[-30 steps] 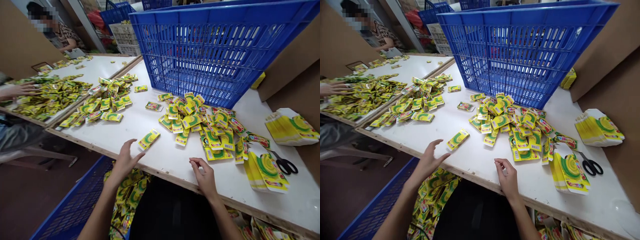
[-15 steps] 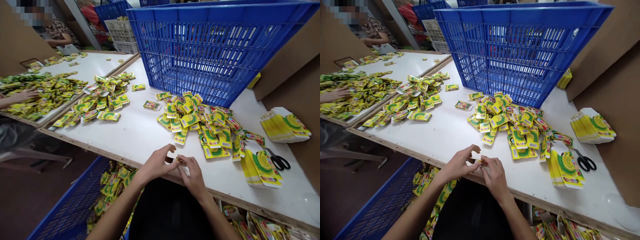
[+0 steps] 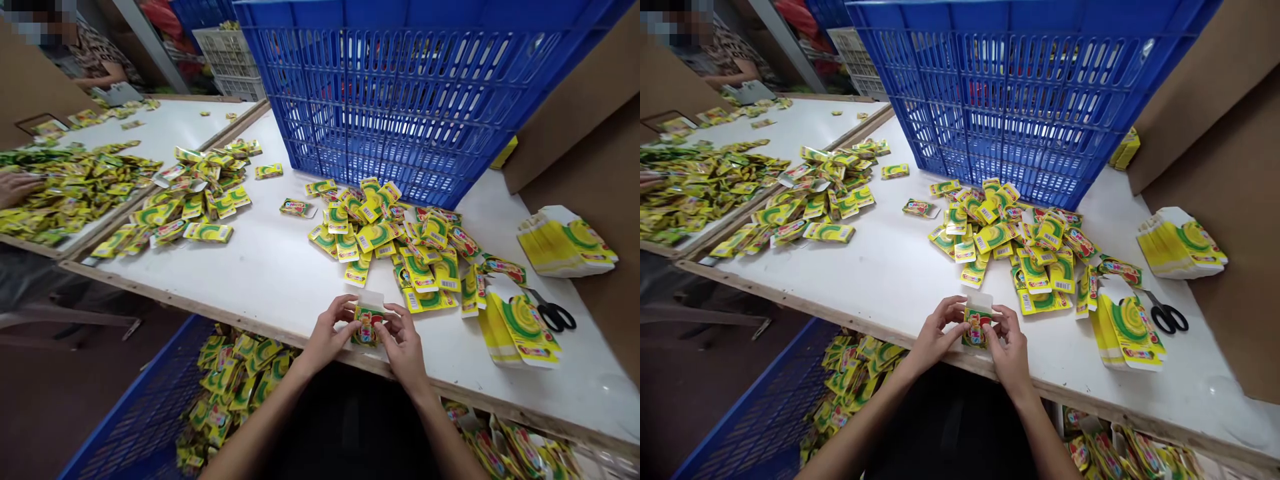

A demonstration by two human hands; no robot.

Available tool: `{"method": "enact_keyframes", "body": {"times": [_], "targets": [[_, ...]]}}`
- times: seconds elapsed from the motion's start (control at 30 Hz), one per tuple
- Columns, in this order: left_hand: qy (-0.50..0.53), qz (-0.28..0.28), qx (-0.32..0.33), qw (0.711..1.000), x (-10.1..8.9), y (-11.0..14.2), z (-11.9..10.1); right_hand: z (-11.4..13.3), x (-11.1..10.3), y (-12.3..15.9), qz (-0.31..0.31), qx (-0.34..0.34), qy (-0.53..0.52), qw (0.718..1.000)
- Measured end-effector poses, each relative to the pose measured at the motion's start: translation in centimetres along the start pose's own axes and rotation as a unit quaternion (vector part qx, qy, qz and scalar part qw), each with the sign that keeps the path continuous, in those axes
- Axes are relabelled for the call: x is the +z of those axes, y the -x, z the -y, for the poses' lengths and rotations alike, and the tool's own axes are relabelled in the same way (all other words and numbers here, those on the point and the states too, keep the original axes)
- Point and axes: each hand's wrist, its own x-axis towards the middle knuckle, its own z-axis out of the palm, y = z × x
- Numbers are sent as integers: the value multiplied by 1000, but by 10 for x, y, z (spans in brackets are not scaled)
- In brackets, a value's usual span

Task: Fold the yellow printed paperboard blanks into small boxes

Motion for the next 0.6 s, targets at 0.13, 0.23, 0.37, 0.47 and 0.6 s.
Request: {"method": "enact_keyframes", "body": {"times": [0.13, 0.23, 0.37, 0.47, 0.6], "targets": [[-17, 26, -31, 999, -1, -1, 4, -1, -5, -4, 40, 4, 43, 998], [-10, 25, -24, 999, 2, -5, 4, 3, -9, -12, 41, -31, 78, 996], [33, 0, 13, 999, 8, -9, 2, 8, -12, -20, -8, -86, 103, 991], [55, -1, 23, 998, 10, -9, 0, 8, -11, -21, -28, -92, 91, 991], [-28, -16, 20, 999, 10, -10, -3, 10, -10, -18, 4, -131, 116, 985]]}}
